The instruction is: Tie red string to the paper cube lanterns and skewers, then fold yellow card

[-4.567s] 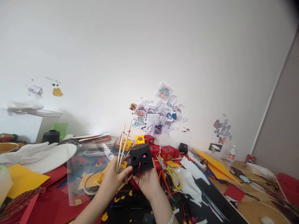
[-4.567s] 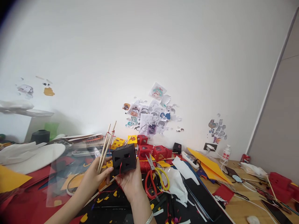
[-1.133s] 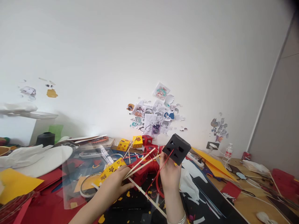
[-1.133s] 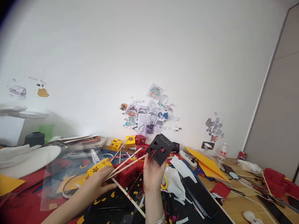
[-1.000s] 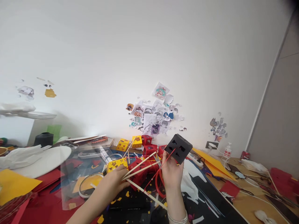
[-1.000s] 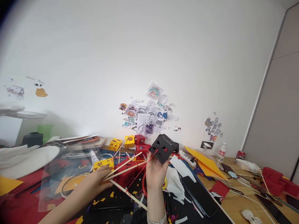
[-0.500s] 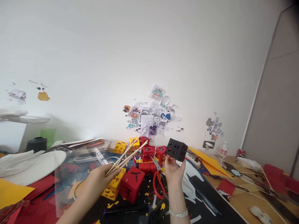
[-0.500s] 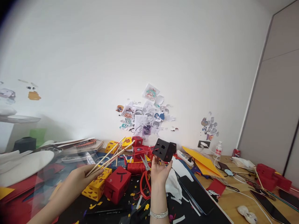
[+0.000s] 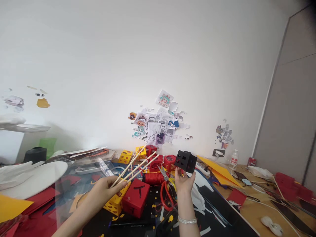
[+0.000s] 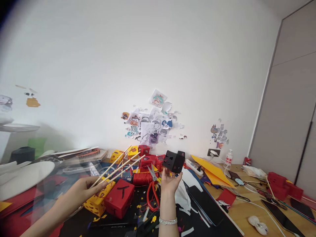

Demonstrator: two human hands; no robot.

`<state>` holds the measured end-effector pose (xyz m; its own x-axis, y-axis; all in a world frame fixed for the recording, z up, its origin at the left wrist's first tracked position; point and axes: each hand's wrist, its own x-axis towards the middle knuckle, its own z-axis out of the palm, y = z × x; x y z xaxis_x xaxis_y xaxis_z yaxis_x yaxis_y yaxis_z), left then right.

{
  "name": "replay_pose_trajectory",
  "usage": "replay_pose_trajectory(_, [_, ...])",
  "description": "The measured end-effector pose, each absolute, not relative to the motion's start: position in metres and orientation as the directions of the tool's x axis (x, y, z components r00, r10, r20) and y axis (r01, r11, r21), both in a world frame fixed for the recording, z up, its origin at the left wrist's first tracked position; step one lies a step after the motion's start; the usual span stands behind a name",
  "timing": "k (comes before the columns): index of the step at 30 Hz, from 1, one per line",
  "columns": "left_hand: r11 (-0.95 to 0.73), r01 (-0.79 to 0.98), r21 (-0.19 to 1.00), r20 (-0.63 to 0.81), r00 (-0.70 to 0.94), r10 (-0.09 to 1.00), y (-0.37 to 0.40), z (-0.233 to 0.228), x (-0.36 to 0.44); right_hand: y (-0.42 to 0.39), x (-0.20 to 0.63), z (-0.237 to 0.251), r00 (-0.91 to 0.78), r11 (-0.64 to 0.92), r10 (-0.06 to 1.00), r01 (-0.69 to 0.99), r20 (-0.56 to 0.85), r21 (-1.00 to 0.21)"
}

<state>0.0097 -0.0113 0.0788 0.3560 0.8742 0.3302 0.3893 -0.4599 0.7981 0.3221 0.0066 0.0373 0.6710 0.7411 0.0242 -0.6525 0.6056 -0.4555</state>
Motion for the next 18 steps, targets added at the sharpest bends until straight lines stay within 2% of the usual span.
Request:
replay_pose_trajectory(7, [-0.419,0.299,0.857,0.321,0.327,0.889,-0.021,0.084,0.020,0.012,0.315,0.030,0.673,0.458,0.735,-0.586,-0.086,-0.669])
replay_pose_trajectory(11, [-0.426,0.276,0.862,0.335,0.320,0.886,-0.022,0.081,0.025,0.006,0.299,0.037,0.752,0.468,0.658,-0.459,-0.049,-0.755])
replay_pose_trajectory(13, [-0.438,0.286,0.852,0.351,0.309,0.884,-0.021,0.078,0.026,0.000,0.287,0.045,0.795,0.525,0.605,-0.360,0.042,-0.771])
replay_pose_trajectory(15, [-0.434,0.301,0.849,0.354,0.286,0.890,-0.021,0.076,0.027,-0.007,0.268,0.053,0.770,0.582,0.600,-0.237,0.214,-0.778])
replay_pose_trajectory(17, [-0.430,0.312,0.847,0.358,0.262,0.896,-0.021,0.074,0.029,-0.013,0.244,0.059,0.596,0.589,0.700,-0.169,0.394,-0.791])
replay_pose_trajectory(18, [-0.429,0.315,0.846,0.360,0.256,0.897,-0.021,0.073,0.030,-0.015,0.232,0.061,0.459,0.558,0.775,-0.176,0.434,-0.811])
